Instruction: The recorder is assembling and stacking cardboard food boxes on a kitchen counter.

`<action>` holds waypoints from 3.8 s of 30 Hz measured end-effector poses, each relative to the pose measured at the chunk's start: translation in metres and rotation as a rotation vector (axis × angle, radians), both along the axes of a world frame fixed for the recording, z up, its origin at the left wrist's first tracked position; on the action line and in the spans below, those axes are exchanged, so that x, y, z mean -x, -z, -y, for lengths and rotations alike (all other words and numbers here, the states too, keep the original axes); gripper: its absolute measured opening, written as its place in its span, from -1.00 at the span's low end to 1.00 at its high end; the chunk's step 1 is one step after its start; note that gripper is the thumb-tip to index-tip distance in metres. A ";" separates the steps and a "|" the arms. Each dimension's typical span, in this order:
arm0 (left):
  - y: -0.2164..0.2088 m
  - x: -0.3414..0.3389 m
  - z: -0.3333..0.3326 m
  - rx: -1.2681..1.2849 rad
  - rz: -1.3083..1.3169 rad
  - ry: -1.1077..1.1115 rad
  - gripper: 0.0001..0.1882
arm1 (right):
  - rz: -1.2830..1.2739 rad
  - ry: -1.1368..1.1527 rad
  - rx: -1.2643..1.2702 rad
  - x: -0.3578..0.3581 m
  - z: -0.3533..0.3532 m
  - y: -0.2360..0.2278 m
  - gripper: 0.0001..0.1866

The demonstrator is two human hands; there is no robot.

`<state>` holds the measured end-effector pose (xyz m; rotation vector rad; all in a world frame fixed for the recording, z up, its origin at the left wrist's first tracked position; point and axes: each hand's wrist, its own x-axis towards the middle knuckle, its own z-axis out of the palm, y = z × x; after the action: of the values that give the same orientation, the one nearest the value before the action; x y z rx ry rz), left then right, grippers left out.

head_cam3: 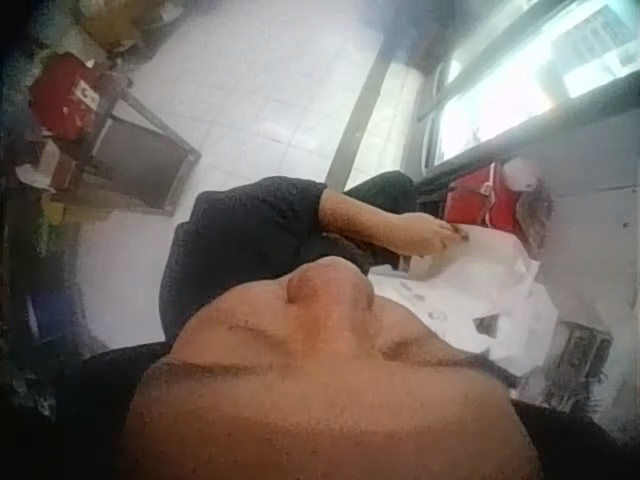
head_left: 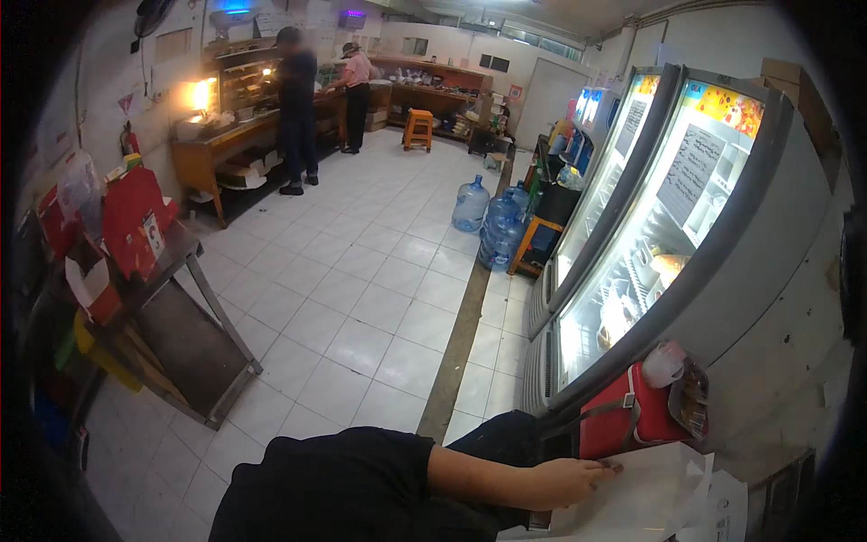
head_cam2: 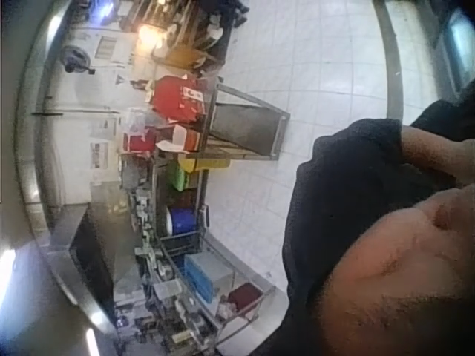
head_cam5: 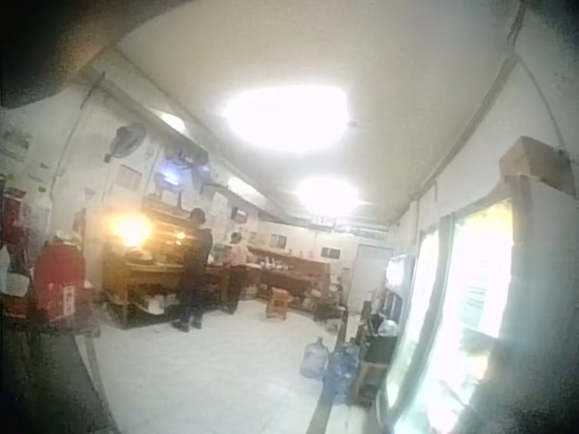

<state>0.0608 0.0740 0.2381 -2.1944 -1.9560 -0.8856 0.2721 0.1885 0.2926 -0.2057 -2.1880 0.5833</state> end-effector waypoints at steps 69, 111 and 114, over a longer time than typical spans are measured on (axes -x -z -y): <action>-0.018 -0.011 0.023 0.423 0.679 0.040 -0.50 | 0.006 -0.136 0.324 -0.002 0.008 0.027 -0.75; -0.071 -0.026 -0.145 -0.589 0.315 0.273 -0.63 | 0.065 0.449 -0.132 -0.167 -0.089 -0.052 -0.79; -0.044 -0.049 -0.208 -0.304 0.141 0.426 -0.58 | 0.026 0.531 -0.276 -0.145 -0.136 -0.027 -0.80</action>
<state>0.1094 0.2820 0.2825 -2.4462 -1.2975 -1.3219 0.4175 0.3245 0.3201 -0.6213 -2.0897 -0.0182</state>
